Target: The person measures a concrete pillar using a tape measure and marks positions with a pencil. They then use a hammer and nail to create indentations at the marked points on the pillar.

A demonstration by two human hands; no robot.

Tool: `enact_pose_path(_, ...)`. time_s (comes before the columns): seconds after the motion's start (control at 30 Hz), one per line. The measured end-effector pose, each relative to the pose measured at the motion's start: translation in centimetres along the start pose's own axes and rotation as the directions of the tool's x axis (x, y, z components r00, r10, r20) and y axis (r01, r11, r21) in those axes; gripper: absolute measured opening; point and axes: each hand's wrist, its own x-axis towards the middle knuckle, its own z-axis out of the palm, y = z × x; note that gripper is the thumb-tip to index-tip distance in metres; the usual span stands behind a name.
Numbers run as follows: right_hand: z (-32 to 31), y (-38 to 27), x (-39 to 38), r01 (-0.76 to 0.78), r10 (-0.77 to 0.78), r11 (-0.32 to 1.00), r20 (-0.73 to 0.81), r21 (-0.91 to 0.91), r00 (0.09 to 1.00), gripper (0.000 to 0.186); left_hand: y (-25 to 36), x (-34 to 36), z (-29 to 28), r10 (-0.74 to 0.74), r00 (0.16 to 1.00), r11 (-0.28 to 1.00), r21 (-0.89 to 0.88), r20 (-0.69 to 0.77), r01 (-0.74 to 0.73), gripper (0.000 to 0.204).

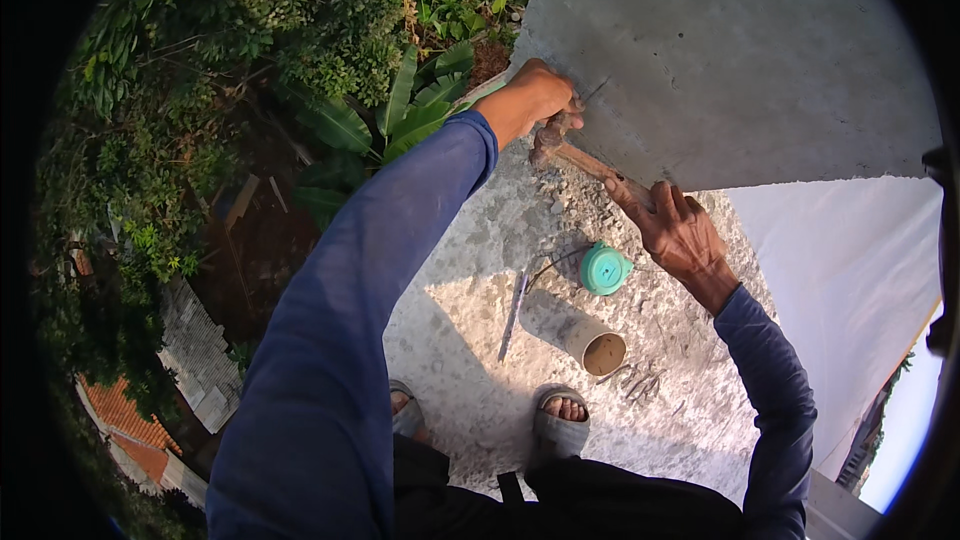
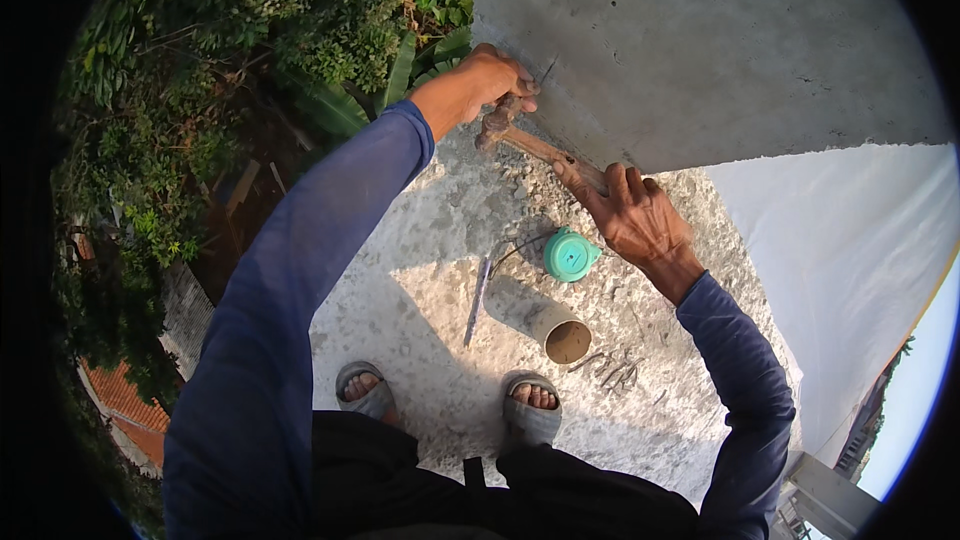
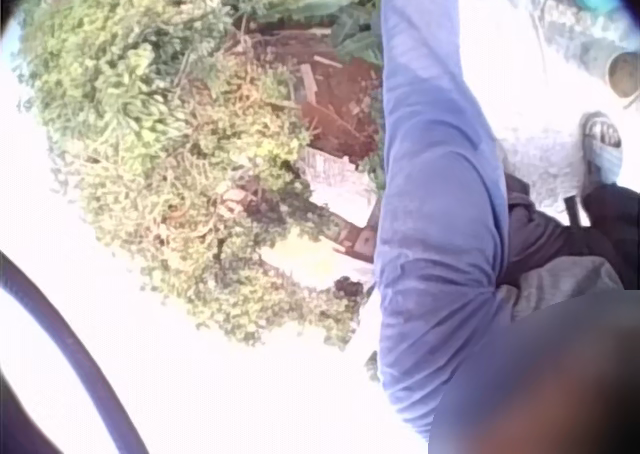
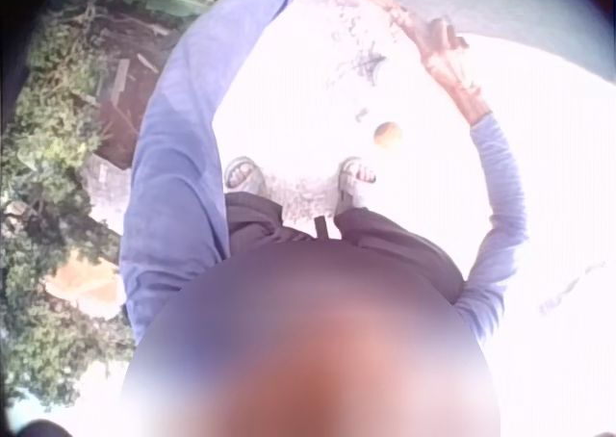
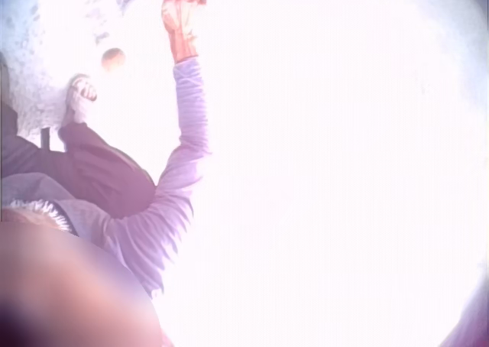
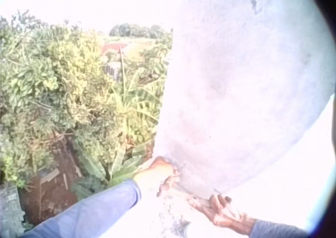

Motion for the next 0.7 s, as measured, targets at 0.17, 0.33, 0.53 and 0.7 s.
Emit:
enact_pose_path(0.17,-0.2,-0.1,0.2,0.111,-0.113,0.993,-0.102,-0.032,0.988,0.084,0.3,-0.4,0.0,0.045,0.999,0.998,0.044,-0.028,-0.044,0.021)
enact_pose_path(0.33,-0.1,0.5,0.0,0.054,-0.052,0.998,-0.068,0.024,0.996,0.083,0.4,-0.2,0.2,0.033,0.996,0.997,0.067,-0.088,-0.027,0.023)
enact_pose_path(0.53,0.4,0.4,-0.1,0.036,-0.037,0.999,-0.047,-0.007,0.998,0.084,0.3,0.2,-0.3,0.063,0.998,0.984,0.165,0.012,-0.064,0.03)
enact_pose_path(0.7,0.5,0.9,-0.2,0.133,-0.132,0.991,-0.082,0.0,0.988,0.085,0.9,-0.8,0.2,0.051,0.997,0.999,-0.001,-0.059,-0.051,0.03)
